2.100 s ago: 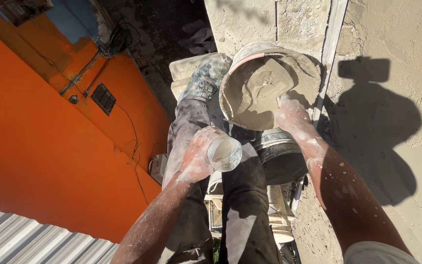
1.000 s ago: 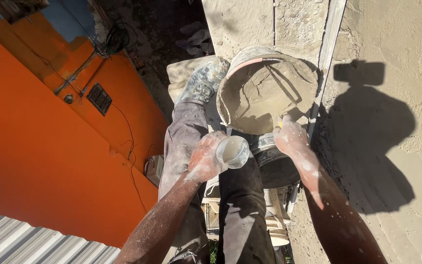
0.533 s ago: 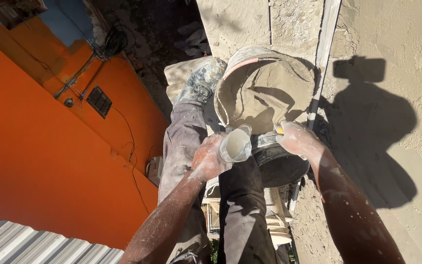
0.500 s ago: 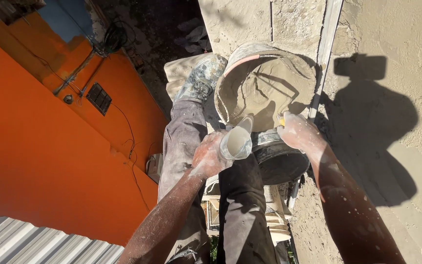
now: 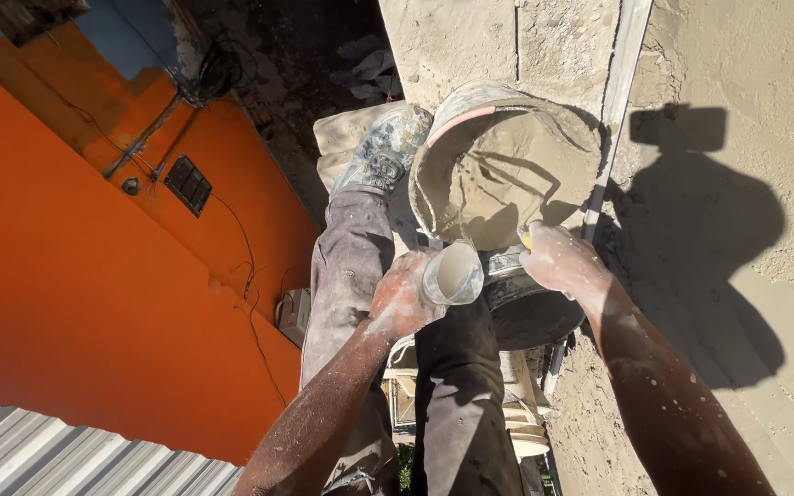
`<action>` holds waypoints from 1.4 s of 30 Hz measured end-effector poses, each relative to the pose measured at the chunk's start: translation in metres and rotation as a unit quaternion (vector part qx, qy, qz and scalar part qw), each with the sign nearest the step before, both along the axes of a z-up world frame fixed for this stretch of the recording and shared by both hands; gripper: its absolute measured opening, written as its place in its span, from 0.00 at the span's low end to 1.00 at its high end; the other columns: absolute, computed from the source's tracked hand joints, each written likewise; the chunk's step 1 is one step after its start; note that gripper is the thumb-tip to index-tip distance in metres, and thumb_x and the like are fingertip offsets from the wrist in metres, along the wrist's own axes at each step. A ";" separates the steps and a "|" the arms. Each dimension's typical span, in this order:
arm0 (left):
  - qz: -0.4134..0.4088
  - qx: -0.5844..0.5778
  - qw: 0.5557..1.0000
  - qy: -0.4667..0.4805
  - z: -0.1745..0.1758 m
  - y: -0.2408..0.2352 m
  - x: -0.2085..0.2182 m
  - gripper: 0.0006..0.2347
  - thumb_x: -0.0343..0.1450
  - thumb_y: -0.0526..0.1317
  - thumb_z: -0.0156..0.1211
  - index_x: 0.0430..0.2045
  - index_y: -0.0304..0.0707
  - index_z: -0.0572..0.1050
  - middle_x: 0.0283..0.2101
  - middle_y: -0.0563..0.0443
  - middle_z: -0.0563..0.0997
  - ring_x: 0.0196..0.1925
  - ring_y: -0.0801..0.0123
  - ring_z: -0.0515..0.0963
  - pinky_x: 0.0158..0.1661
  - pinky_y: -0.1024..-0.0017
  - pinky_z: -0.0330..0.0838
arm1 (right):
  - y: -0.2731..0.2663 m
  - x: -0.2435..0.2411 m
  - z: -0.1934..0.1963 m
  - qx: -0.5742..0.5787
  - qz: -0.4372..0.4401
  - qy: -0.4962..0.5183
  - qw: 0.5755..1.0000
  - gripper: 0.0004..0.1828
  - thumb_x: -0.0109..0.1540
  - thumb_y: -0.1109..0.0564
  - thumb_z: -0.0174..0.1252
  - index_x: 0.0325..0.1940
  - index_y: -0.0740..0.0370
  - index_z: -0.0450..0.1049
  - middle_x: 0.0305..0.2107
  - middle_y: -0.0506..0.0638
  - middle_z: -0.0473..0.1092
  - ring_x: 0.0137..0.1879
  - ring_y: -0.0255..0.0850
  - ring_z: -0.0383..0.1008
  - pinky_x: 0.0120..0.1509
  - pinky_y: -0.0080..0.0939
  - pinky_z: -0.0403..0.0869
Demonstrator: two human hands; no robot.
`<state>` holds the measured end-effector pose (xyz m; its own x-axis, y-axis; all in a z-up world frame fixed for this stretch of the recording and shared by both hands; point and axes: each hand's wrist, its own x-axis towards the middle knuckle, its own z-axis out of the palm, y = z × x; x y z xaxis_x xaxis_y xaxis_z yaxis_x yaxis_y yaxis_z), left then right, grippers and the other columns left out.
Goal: The person mixes a cement-like substance in a bucket using a trowel and a plastic cup. They then scoop the mixture and apply it to a vertical wall surface, smoothing it out with the trowel.
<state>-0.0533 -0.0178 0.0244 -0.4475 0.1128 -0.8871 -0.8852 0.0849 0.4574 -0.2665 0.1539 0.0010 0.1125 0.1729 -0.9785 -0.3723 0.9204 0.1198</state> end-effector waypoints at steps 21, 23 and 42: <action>-0.085 -0.016 0.996 -0.020 0.000 -0.006 0.010 0.30 0.61 0.52 0.65 0.59 0.51 0.67 0.57 0.50 0.77 0.64 0.53 0.74 0.63 0.53 0.72 | -0.001 0.034 -0.081 -0.089 -0.086 0.175 0.977 0.19 0.56 0.55 0.53 0.46 0.68 0.75 0.37 0.68 0.77 0.50 0.63 0.80 0.49 0.66 0.77; -0.038 -0.012 0.999 0.029 0.001 0.001 0.021 0.29 0.62 0.49 0.66 0.59 0.48 0.66 0.57 0.44 0.75 0.63 0.44 0.73 0.64 0.49 0.70 | -0.036 0.038 -0.062 -0.075 -0.119 0.131 0.981 0.17 0.55 0.53 0.54 0.43 0.66 0.75 0.31 0.64 0.76 0.44 0.59 0.80 0.45 0.61 0.76; 0.029 -0.080 0.973 0.213 -0.006 -0.024 0.038 0.40 0.55 0.52 0.77 0.63 0.41 0.67 0.62 0.38 0.72 0.70 0.46 0.67 0.72 0.53 0.56 | 0.036 0.088 -0.108 -0.006 -0.068 0.150 0.986 0.19 0.57 0.58 0.57 0.50 0.68 0.80 0.42 0.65 0.79 0.53 0.62 0.80 0.56 0.59 0.79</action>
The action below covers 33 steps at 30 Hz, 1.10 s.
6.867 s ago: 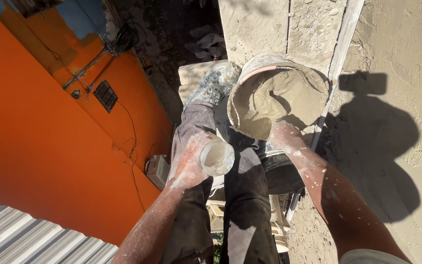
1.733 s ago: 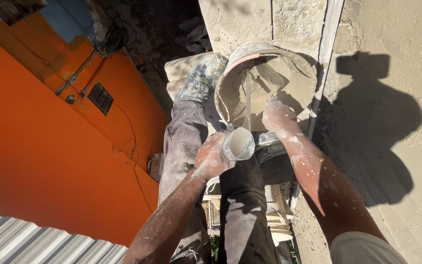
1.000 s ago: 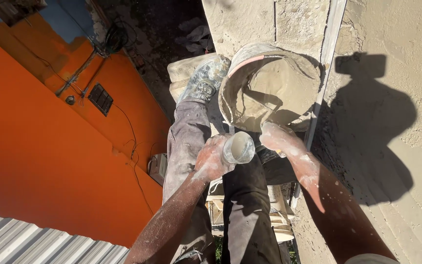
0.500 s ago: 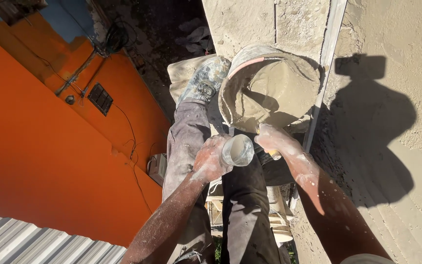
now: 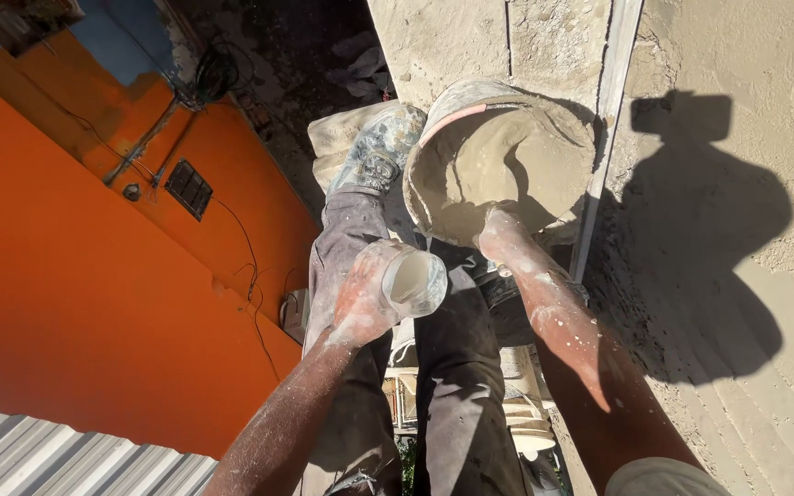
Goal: The person mixes a cement-like substance in a bucket using a trowel and a plastic cup. They then scoop the mixture and apply it to a vertical wall surface, smoothing it out with the trowel.
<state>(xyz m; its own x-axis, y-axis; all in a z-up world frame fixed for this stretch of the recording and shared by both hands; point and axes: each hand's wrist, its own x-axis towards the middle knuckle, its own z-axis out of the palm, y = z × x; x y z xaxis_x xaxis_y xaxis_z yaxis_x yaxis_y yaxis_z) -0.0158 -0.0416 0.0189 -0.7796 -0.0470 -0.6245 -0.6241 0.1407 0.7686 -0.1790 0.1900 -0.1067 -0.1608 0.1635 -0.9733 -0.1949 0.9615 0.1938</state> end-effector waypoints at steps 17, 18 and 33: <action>0.189 -0.049 0.971 0.136 0.007 0.007 0.030 0.41 0.54 0.52 0.75 0.62 0.32 0.70 0.65 0.49 0.74 0.74 0.70 0.63 0.75 0.76 0.51 | 0.007 -0.006 -0.004 -0.009 0.229 -0.076 0.971 0.11 0.61 0.59 0.60 0.44 0.64 0.83 0.36 0.61 0.81 0.48 0.59 0.82 0.44 0.67 0.78; 0.189 -0.045 0.972 0.134 0.013 0.011 0.031 0.41 0.54 0.52 0.75 0.62 0.32 0.70 0.65 0.49 0.74 0.74 0.70 0.63 0.75 0.76 0.51 | -0.005 -0.027 0.022 -0.005 0.228 -0.078 0.970 0.11 0.61 0.59 0.60 0.44 0.64 0.83 0.36 0.61 0.81 0.48 0.59 0.82 0.44 0.67 0.78; -0.072 -0.098 0.990 0.076 0.074 0.072 0.094 0.14 0.70 0.29 0.61 0.50 0.39 0.77 0.60 0.44 0.76 0.65 0.55 0.73 0.67 0.61 0.66 | -0.017 -0.047 0.033 0.025 0.146 -0.042 0.988 0.17 0.69 0.54 0.47 0.60 0.65 0.65 0.49 0.65 0.75 0.54 0.63 0.77 0.49 0.64 0.78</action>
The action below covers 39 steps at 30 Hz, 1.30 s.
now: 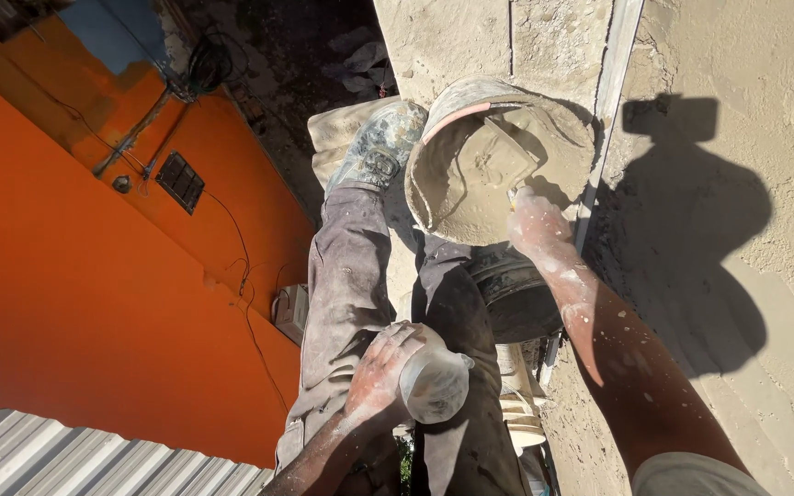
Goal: The person mixes a cement-like substance in a bucket using a trowel and a plastic cup. They then scoop the mixture and apply it to a vertical wall surface, smoothing it out with the trowel.
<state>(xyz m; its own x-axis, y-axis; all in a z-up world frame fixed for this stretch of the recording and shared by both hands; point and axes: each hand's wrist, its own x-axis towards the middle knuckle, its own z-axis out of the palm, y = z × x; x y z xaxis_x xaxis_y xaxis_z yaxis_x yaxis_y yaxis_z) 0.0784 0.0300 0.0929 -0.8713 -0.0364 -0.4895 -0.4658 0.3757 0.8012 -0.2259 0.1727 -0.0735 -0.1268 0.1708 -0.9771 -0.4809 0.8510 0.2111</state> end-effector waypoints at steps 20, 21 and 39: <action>0.087 -0.020 0.994 0.059 -0.033 -0.007 -0.086 0.25 0.66 0.54 0.72 0.47 0.32 0.75 0.60 0.41 0.76 0.67 0.51 0.72 0.71 0.57 0.62 | -0.021 -0.043 0.011 -0.021 -0.039 0.021 0.999 0.21 0.70 0.47 0.51 0.58 0.65 0.66 0.48 0.68 0.73 0.55 0.67 0.75 0.52 0.66 0.76; 0.088 -0.015 0.995 0.052 -0.021 0.002 -0.080 0.25 0.66 0.54 0.72 0.47 0.32 0.75 0.60 0.41 0.76 0.67 0.51 0.72 0.71 0.57 0.62 | 0.003 -0.018 0.003 -0.014 -0.038 0.015 0.999 0.21 0.70 0.47 0.51 0.58 0.65 0.66 0.48 0.68 0.73 0.55 0.67 0.75 0.52 0.66 0.76; -0.017 -0.027 0.999 0.003 0.027 0.060 -0.004 0.17 0.80 0.47 0.50 0.59 0.37 0.73 0.69 0.42 0.69 0.73 0.56 0.65 0.74 0.60 0.51 | -0.008 -0.013 0.012 -0.044 -0.104 -0.073 0.991 0.20 0.64 0.47 0.51 0.56 0.59 0.68 0.49 0.65 0.70 0.52 0.65 0.75 0.51 0.65 0.72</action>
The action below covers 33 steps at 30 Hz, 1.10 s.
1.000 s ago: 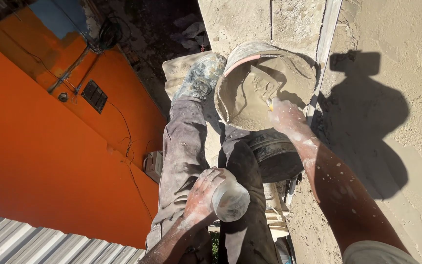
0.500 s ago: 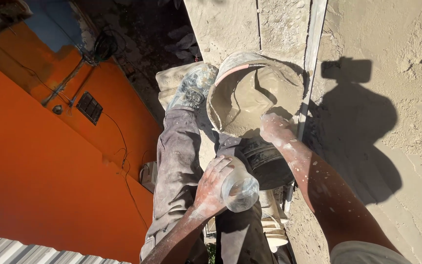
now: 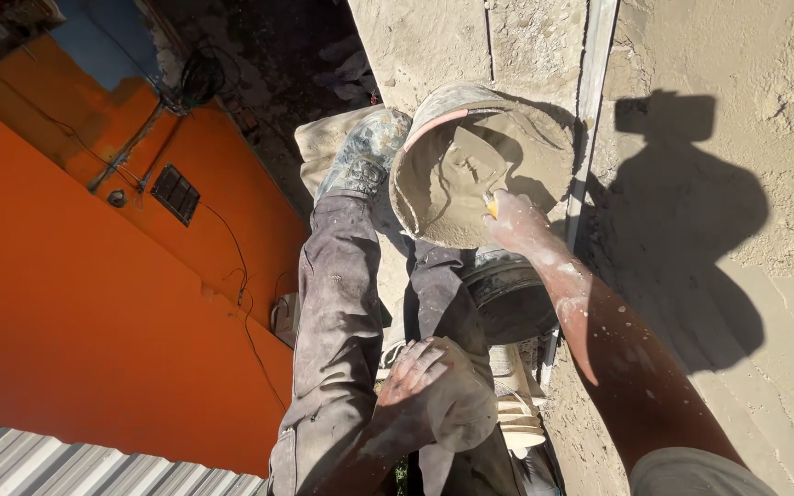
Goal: The person mixes a cement-like substance in a bucket using a trowel and a plastic cup. They then scoop the mixture and apply it to a vertical wall surface, smoothing it out with the trowel.
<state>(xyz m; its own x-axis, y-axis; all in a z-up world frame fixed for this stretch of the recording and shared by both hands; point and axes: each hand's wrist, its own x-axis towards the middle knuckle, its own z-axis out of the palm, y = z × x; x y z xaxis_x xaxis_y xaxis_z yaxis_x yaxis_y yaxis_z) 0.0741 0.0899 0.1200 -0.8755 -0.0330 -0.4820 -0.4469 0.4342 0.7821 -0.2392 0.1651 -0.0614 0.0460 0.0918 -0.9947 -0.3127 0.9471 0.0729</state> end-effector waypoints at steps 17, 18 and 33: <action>0.044 -0.028 0.998 -0.023 -0.045 0.011 0.015 0.17 0.71 0.33 0.67 0.55 0.46 0.75 0.59 0.52 0.76 0.65 0.59 0.73 0.65 0.61 0.69 | -0.009 -0.006 0.012 -0.021 0.061 -0.040 0.997 0.10 0.66 0.54 0.49 0.50 0.57 0.70 0.38 0.58 0.75 0.41 0.53 0.79 0.41 0.50 0.74; 0.041 -0.022 0.999 -0.025 -0.053 0.005 0.016 0.17 0.71 0.33 0.67 0.55 0.46 0.75 0.59 0.52 0.76 0.65 0.59 0.73 0.65 0.61 0.69 | 0.000 -0.004 0.002 -0.015 0.059 -0.041 0.997 0.10 0.66 0.54 0.49 0.50 0.57 0.70 0.38 0.58 0.75 0.41 0.53 0.79 0.41 0.50 0.74; 0.025 -0.027 0.999 0.022 -0.056 0.008 0.024 0.16 0.72 0.30 0.62 0.54 0.43 0.76 0.61 0.47 0.77 0.66 0.54 0.73 0.66 0.54 0.68 | -0.012 0.009 0.001 0.099 0.084 0.008 0.991 0.16 0.59 0.64 0.55 0.49 0.62 0.82 0.46 0.60 0.79 0.54 0.60 0.80 0.50 0.61 0.81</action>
